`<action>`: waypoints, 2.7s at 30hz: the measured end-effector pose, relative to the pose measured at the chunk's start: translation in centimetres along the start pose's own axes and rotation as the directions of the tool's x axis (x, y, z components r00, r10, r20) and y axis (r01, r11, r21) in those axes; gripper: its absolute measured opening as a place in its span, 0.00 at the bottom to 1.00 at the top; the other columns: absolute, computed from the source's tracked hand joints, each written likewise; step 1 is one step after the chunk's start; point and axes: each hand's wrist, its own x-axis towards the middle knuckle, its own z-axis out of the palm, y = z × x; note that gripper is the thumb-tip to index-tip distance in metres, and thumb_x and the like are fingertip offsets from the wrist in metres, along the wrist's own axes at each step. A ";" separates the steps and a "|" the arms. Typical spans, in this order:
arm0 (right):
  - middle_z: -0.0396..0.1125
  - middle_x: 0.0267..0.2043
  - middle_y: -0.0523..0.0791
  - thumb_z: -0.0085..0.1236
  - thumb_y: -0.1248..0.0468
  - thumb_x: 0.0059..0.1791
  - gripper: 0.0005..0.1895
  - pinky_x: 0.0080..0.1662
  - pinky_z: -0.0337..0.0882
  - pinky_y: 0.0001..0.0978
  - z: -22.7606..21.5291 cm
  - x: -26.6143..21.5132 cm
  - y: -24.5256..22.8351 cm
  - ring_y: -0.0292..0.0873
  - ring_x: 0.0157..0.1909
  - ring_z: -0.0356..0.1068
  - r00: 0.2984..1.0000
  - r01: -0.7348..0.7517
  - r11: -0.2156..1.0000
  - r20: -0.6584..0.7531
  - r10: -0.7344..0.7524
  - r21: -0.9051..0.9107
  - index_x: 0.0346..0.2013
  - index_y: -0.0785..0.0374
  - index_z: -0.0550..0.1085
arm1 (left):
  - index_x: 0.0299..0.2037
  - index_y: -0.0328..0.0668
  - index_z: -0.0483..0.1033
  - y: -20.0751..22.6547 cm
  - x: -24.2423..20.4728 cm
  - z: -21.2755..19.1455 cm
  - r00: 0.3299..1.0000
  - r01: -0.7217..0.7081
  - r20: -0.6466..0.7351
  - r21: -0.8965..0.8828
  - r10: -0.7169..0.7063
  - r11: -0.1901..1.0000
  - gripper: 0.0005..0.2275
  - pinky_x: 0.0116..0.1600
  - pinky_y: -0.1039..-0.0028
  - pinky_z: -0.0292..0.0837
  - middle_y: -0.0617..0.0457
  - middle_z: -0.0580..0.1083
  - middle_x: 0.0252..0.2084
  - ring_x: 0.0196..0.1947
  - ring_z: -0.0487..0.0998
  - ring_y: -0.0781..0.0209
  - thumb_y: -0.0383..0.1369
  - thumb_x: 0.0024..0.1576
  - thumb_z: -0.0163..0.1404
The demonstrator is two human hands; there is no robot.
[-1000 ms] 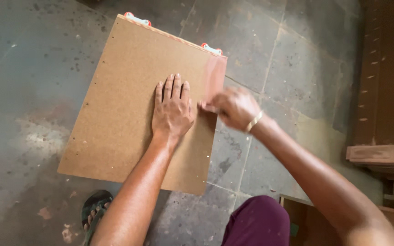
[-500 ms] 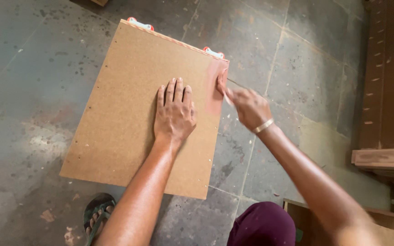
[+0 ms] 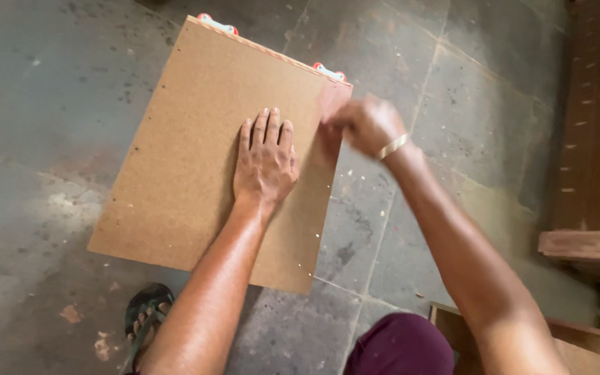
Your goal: The person applies pink putty to the edges and corners of a wooden board using a small scraper. They repeatedly scoop putty from a container on the floor and spread it along the board's perimeter, then place the board into a wooden box.
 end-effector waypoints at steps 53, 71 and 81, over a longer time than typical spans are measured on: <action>0.68 0.65 0.45 0.49 0.82 0.43 0.34 0.64 0.70 0.44 1.8 -13.6 -10.5 0.48 0.65 0.68 0.972 0.235 0.880 -0.123 -0.201 0.412 0.59 0.50 0.77 | 0.56 0.37 0.75 -1.1 -0.6 0.9 0.995 0.033 -0.073 -0.337 -0.061 0.941 0.18 0.77 0.58 0.47 0.44 0.68 0.69 0.72 0.61 0.51 0.33 0.58 0.43; 0.74 0.44 0.41 0.56 0.55 0.53 0.09 0.48 0.71 0.42 0.1 -12.1 -13.4 0.47 0.45 0.72 0.995 0.010 0.999 0.099 -0.014 0.039 0.40 0.53 0.81 | 0.53 0.36 0.77 -1.1 -0.9 0.4 0.991 -0.017 -0.131 -0.346 -0.031 0.938 0.17 0.73 0.55 0.49 0.42 0.70 0.65 0.69 0.63 0.47 0.34 0.55 0.48; 0.74 0.50 0.41 0.60 0.71 0.44 0.26 0.47 0.68 0.41 -1.6 -16.5 -12.9 0.45 0.50 0.70 0.940 0.340 0.931 -0.076 -0.333 0.136 0.56 0.48 0.80 | 0.51 0.37 0.78 -1.4 -0.5 0.8 0.990 -0.002 -0.131 -0.363 -0.049 0.932 0.16 0.74 0.57 0.49 0.43 0.70 0.65 0.70 0.63 0.49 0.31 0.55 0.47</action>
